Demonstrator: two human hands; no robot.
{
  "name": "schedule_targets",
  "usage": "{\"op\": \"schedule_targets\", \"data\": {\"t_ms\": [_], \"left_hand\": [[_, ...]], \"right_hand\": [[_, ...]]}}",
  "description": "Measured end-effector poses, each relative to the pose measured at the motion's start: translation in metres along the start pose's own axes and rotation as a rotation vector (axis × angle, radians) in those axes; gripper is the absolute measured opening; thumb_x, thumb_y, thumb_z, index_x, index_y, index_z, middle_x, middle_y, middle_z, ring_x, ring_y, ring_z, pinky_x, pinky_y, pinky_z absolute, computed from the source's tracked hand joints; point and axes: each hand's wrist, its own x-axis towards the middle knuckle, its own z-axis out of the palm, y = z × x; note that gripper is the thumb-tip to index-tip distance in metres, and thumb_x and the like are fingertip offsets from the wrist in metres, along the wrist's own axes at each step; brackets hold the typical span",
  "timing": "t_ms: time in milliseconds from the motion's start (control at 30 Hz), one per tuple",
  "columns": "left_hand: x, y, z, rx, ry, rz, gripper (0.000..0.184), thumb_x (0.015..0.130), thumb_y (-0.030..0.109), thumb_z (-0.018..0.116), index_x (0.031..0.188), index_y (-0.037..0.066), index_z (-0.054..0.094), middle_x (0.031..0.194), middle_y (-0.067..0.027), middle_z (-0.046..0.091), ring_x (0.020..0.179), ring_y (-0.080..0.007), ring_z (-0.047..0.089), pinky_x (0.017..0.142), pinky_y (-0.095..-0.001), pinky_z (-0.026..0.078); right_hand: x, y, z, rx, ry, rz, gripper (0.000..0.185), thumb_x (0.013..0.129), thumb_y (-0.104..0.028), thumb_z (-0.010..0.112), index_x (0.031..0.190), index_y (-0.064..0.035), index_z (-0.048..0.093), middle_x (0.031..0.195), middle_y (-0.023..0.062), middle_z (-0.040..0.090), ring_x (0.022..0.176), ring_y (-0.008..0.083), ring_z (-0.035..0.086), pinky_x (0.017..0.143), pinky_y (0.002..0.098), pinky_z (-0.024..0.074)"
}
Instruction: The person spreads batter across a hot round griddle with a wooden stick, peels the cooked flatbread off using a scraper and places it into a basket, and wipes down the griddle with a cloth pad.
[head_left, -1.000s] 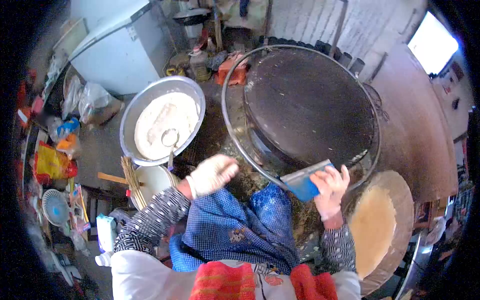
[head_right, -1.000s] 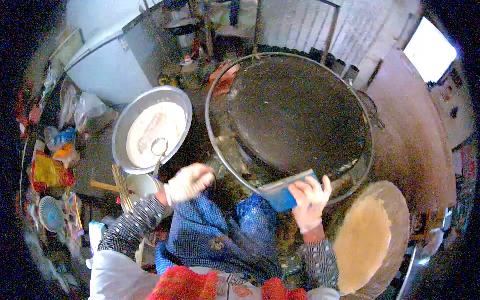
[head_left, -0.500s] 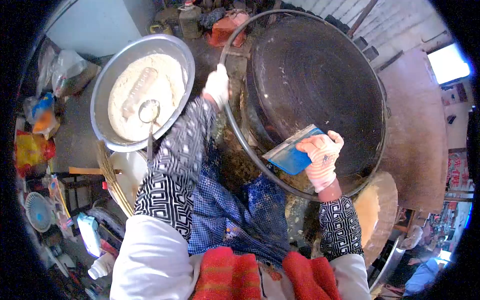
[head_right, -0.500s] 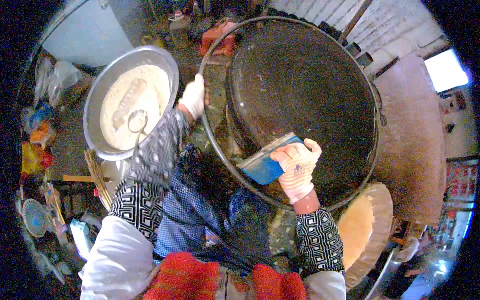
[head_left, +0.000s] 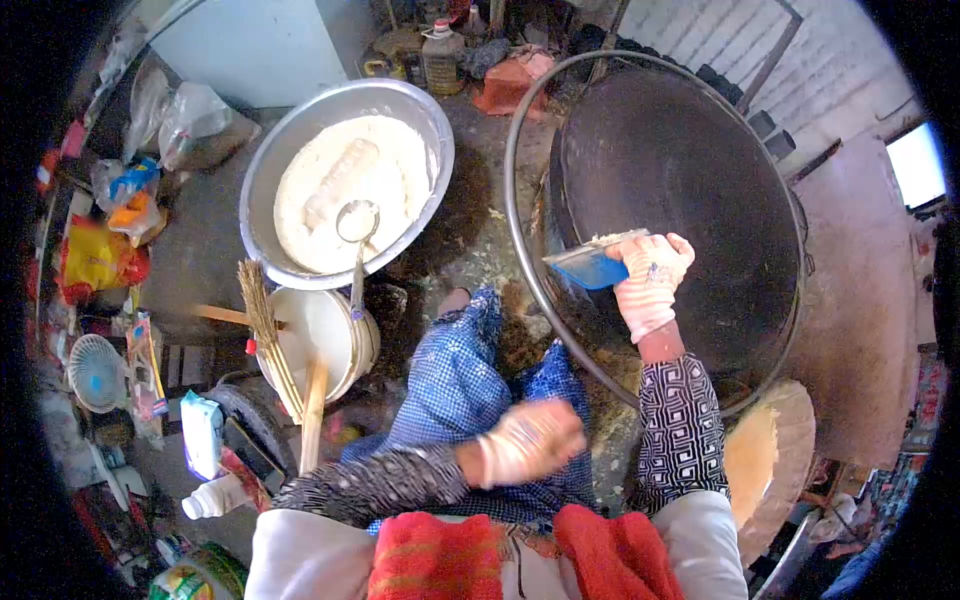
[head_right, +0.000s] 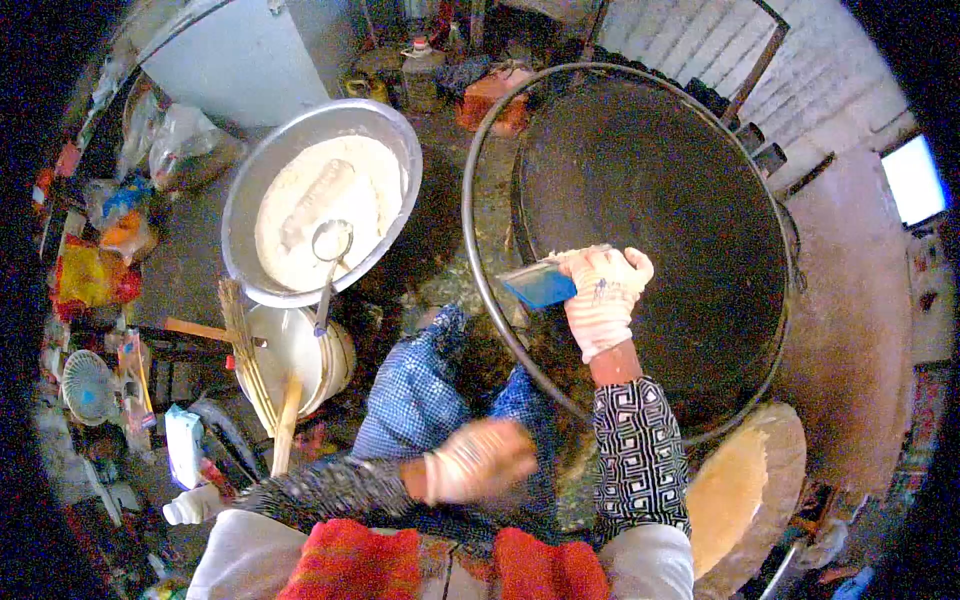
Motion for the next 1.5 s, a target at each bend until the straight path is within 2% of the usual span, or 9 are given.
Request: {"op": "schedule_targets", "data": {"t_ms": [167, 733, 900, 1100, 1233, 1300, 1333, 1400, 1500], "left_hand": [[-0.021, -0.078, -0.056, 0.666, 0.315, -0.311, 0.061, 0.085, 0.054, 0.060, 0.128, 0.011, 0.055, 0.142, -0.0199, 0.042, 0.136, -0.0462, 0.030, 0.102, -0.0748, 0.021], [-0.017, -0.080, -0.034, 0.649, 0.258, -0.471, 0.048, 0.087, 0.050, 0.059, 0.111, 0.008, 0.065, 0.127, -0.0163, 0.054, 0.126, -0.0396, 0.043, 0.100, -0.0555, 0.039], [0.004, -0.070, -0.027, 0.680, 0.255, -0.483, 0.051, 0.086, 0.052, 0.058, 0.112, 0.009, 0.066, 0.120, -0.0157, 0.058, 0.121, -0.0377, 0.048, 0.099, -0.0523, 0.042], [0.035, -0.058, -0.027, 0.669, 0.141, -0.528, 0.051, 0.089, 0.051, 0.055, 0.110, 0.006, 0.066, 0.123, -0.0173, 0.058, 0.119, -0.0370, 0.050, 0.098, -0.0508, 0.042], [0.042, -0.065, -0.031, 0.712, 0.156, -0.534, 0.051, 0.088, 0.049, 0.057, 0.111, 0.005, 0.066, 0.124, -0.0184, 0.059, 0.119, -0.0381, 0.051, 0.100, -0.0475, 0.044], [0.043, -0.078, -0.028, 0.751, 0.183, -0.490, 0.050, 0.088, 0.048, 0.058, 0.112, 0.005, 0.066, 0.122, -0.0187, 0.060, 0.117, -0.0383, 0.052, 0.100, -0.0466, 0.044], [0.046, -0.075, -0.027, 0.765, 0.143, -0.518, 0.052, 0.089, 0.050, 0.057, 0.114, 0.005, 0.066, 0.125, -0.0190, 0.059, 0.119, -0.0383, 0.053, 0.101, -0.0456, 0.044], [0.051, -0.087, -0.024, 0.802, 0.109, -0.541, 0.057, 0.090, 0.053, 0.054, 0.118, 0.005, 0.064, 0.132, -0.0189, 0.057, 0.124, -0.0388, 0.051, 0.103, -0.0445, 0.043], [0.052, -0.109, -0.019, 0.856, 0.089, -0.514, 0.061, 0.091, 0.054, 0.053, 0.126, 0.005, 0.061, 0.137, -0.0197, 0.054, 0.126, -0.0387, 0.050, 0.105, -0.0442, 0.043]], "right_hand": [[0.005, -0.003, 0.003, -0.073, -0.025, 0.072, 0.014, 0.086, -0.023, 0.057, 0.085, -0.0300, 0.069, 0.085, -0.0090, 0.068, 0.092, 0.0122, 0.062, 0.100, 0.0451, 0.0294], [0.016, 0.000, 0.009, -0.071, 0.235, 0.089, 0.017, 0.086, -0.023, 0.057, 0.070, -0.0228, 0.065, 0.072, -0.0016, 0.065, 0.077, 0.0189, 0.062, 0.093, 0.0473, 0.0337], [0.027, -0.019, -0.006, -0.138, -0.137, 0.196, 0.018, 0.087, -0.018, 0.050, 0.086, -0.0178, 0.068, 0.084, 0.0038, 0.068, 0.087, 0.0212, 0.066, 0.089, 0.0507, 0.0409], [0.026, -0.041, -0.004, -0.131, -0.310, 0.203, 0.026, 0.083, -0.010, 0.057, 0.102, 0.0042, 0.068, 0.100, 0.0217, 0.066, 0.090, 0.0299, 0.068, 0.066, 0.0390, 0.0576], [0.034, 0.003, -0.006, -0.030, -0.663, 0.371, 0.036, 0.091, -0.010, 0.055, 0.121, 0.0084, 0.060, 0.117, 0.0301, 0.058, 0.106, 0.0453, 0.062, 0.073, 0.0641, 0.0545], [-0.010, 0.057, -0.105, -0.108, -0.770, 0.565, 0.039, 0.088, -0.011, 0.060, 0.122, 0.0086, 0.059, 0.122, 0.0305, 0.055, 0.108, 0.0423, 0.063, 0.073, 0.0624, 0.0553], [-0.045, 0.100, -0.093, -0.127, -0.556, 0.820, 0.036, 0.083, -0.012, 0.065, 0.113, 0.0072, 0.063, 0.114, 0.0270, 0.060, 0.102, 0.0398, 0.066, 0.072, 0.0554, 0.0577], [-0.151, 0.185, -0.104, -0.264, -0.256, 0.961, 0.019, 0.078, -0.013, 0.065, 0.090, 0.0014, 0.070, 0.074, 0.0126, 0.068, 0.076, 0.0271, 0.071, 0.064, 0.0392, 0.0577], [-0.325, 0.214, -0.180, -0.075, -0.154, 1.179, 0.027, 0.081, -0.023, 0.067, 0.083, 0.0034, 0.070, 0.077, 0.0200, 0.070, 0.070, 0.0298, 0.069, 0.062, 0.0396, 0.0553]]}}
